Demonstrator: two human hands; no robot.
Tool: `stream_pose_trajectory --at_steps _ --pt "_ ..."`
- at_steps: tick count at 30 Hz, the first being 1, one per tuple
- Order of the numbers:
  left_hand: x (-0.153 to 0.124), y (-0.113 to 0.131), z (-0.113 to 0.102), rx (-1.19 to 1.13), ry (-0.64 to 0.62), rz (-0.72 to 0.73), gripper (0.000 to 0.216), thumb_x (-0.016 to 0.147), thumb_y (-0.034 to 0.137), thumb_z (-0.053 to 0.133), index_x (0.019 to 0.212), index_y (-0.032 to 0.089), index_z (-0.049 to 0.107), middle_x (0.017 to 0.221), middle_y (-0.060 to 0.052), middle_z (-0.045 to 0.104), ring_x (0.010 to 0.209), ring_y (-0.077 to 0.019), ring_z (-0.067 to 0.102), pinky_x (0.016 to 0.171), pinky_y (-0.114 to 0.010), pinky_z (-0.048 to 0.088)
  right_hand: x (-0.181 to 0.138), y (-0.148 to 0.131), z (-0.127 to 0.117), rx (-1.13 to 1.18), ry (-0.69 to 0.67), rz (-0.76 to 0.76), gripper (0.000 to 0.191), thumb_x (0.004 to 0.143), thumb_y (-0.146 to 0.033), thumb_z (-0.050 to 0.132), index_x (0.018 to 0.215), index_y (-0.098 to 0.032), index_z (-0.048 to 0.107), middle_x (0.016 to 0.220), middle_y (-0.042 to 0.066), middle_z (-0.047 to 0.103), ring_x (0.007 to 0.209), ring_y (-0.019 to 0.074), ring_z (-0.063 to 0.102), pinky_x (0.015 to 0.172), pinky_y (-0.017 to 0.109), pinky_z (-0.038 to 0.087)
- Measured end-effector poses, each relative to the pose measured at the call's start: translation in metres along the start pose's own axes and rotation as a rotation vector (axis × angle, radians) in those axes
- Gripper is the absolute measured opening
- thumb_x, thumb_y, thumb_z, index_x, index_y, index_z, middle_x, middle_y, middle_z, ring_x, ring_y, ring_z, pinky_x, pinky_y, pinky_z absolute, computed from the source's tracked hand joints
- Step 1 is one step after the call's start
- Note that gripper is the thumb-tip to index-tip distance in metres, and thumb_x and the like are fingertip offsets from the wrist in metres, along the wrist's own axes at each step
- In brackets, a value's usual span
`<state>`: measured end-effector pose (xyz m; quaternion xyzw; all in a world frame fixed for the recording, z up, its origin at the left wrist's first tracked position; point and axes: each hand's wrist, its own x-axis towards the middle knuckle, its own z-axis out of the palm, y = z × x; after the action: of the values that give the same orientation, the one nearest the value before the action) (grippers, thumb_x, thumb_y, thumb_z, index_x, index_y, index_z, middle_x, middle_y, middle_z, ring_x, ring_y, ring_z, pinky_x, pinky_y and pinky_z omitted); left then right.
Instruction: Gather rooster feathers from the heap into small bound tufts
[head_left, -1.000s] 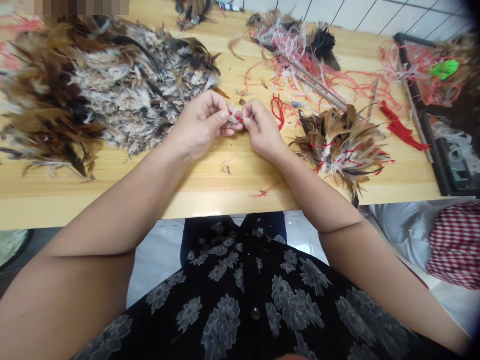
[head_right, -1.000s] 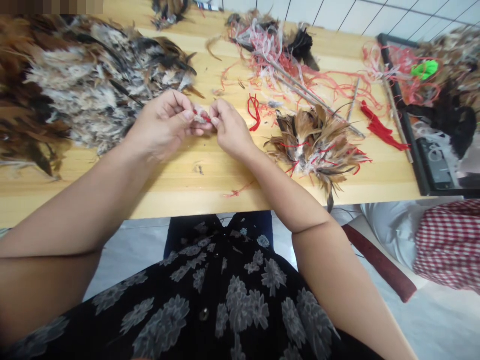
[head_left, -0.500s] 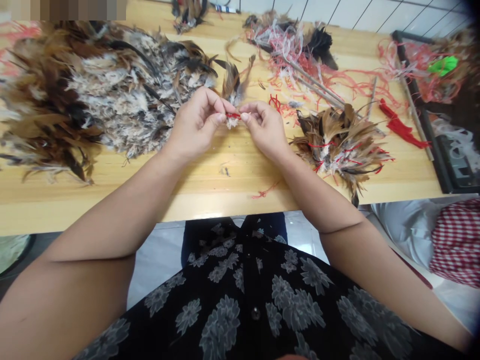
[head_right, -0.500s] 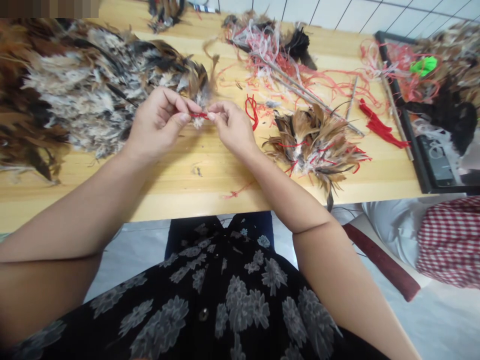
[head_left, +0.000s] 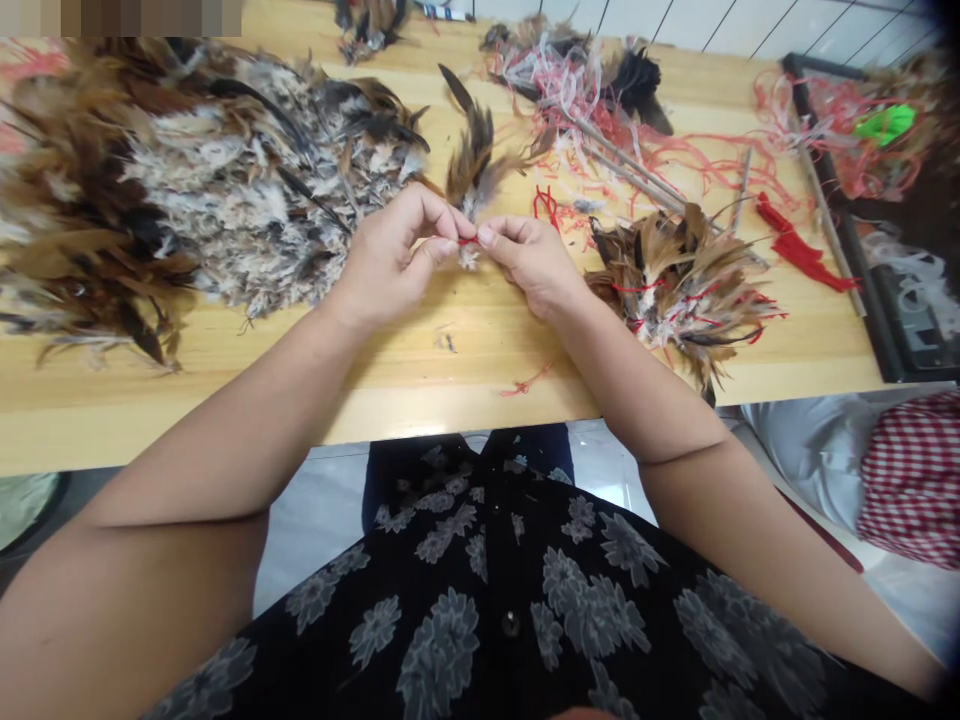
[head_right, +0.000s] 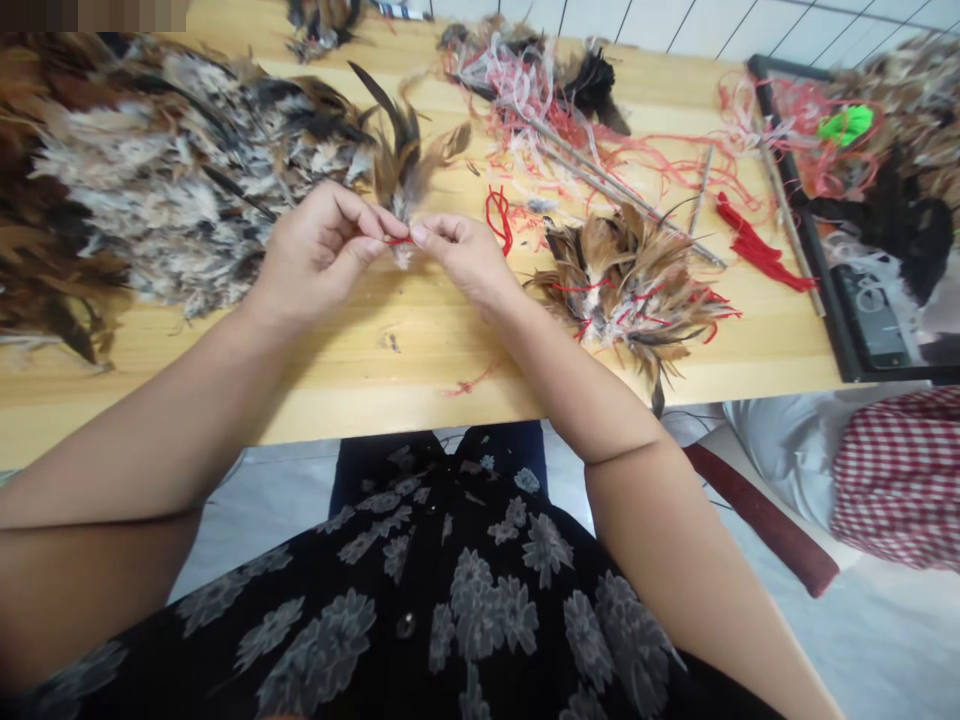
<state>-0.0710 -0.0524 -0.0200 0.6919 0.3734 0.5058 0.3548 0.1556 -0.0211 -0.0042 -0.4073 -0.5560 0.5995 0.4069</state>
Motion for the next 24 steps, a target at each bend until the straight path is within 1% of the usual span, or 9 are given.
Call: stream_pose_trajectory --at_steps 3,5,8,11,14,17,19,22,24 --pt "-0.001 0.004 0.001 -0.079 -0.015 -0.041 0.05 0.124 0.07 0.095 0.112 0.032 0.066 0.127 -0.005 0.09 0.142 -0.0352 0.084 0.131 -0.059 0.064 0.007 0.011 -0.003 -0.044 -0.005 -0.059 0.046 0.108 -0.052 0.104 0.092 -0.023 0.072 0.096 0.0 0.082 0.098 0.0148 0.074 0.095 0.027 0.065" --pt "-0.001 0.006 0.003 -0.154 0.007 -0.062 0.052 0.12 0.069 0.102 0.112 0.031 0.066 0.124 -0.005 0.089 0.145 -0.0361 0.082 0.13 -0.056 0.063 0.009 0.013 -0.005 -0.084 0.008 -0.077 0.037 0.113 -0.042 0.096 0.093 -0.023 0.071 0.101 0.0 0.083 0.103 0.0155 0.076 0.102 0.029 0.066" --pt "-0.001 0.009 0.006 -0.255 0.053 -0.118 0.058 0.115 0.067 0.109 0.11 0.028 0.067 0.12 -0.003 0.089 0.141 -0.0337 0.077 0.127 -0.048 0.06 0.008 0.012 -0.006 -0.132 0.03 -0.088 0.032 0.114 -0.035 0.092 0.095 -0.025 0.069 0.106 0.001 0.085 0.112 0.0183 0.08 0.116 0.034 0.069" --pt "-0.001 0.011 0.008 -0.342 0.041 -0.185 0.061 0.111 0.061 0.115 0.108 0.027 0.065 0.115 0.0 0.089 0.136 -0.0316 0.075 0.126 -0.044 0.057 0.007 0.01 -0.006 -0.151 0.047 -0.102 0.032 0.115 -0.036 0.089 0.094 -0.027 0.067 0.108 0.002 0.086 0.116 0.0201 0.082 0.123 0.038 0.071" --pt "-0.002 0.015 0.01 -0.402 0.066 -0.277 0.057 0.11 0.046 0.118 0.108 0.028 0.064 0.112 0.0 0.088 0.148 -0.0356 0.072 0.128 -0.046 0.055 0.008 0.01 -0.006 -0.163 0.064 -0.102 0.031 0.116 -0.034 0.085 0.093 -0.027 0.064 0.106 0.002 0.085 0.119 0.0208 0.083 0.125 0.04 0.072" --pt "-0.002 0.019 0.011 -0.422 0.098 -0.321 0.055 0.11 0.038 0.117 0.106 0.027 0.064 0.111 -0.001 0.087 0.154 -0.0375 0.071 0.127 -0.046 0.054 0.01 0.01 -0.006 -0.181 0.075 -0.099 0.031 0.117 -0.031 0.082 0.093 -0.027 0.062 0.103 0.002 0.082 0.119 0.021 0.082 0.126 0.042 0.073" --pt "-0.002 0.018 0.01 -0.427 0.086 -0.308 0.054 0.113 0.039 0.116 0.106 0.027 0.064 0.11 0.0 0.085 0.152 -0.0364 0.071 0.126 -0.046 0.053 0.01 0.01 -0.006 -0.187 0.075 -0.096 0.032 0.119 -0.028 0.079 0.093 -0.027 0.06 0.101 0.001 0.08 0.117 0.0203 0.081 0.126 0.042 0.072" --pt "-0.002 0.016 0.01 -0.406 0.067 -0.196 0.059 0.113 0.054 0.116 0.106 0.026 0.065 0.111 0.0 0.085 0.133 -0.0312 0.075 0.119 -0.044 0.054 0.011 0.009 -0.007 -0.197 0.076 -0.097 0.034 0.121 -0.023 0.073 0.091 -0.026 0.056 0.099 0.0 0.074 0.112 0.0185 0.078 0.125 0.04 0.072" --pt "-0.003 0.015 0.01 -0.397 0.057 -0.186 0.061 0.112 0.057 0.117 0.107 0.025 0.066 0.112 0.001 0.085 0.131 -0.0297 0.076 0.118 -0.043 0.054 0.012 0.01 -0.007 -0.213 0.083 -0.104 0.036 0.123 -0.02 0.068 0.091 -0.026 0.055 0.098 0.0 0.071 0.111 0.0173 0.076 0.125 0.039 0.071"
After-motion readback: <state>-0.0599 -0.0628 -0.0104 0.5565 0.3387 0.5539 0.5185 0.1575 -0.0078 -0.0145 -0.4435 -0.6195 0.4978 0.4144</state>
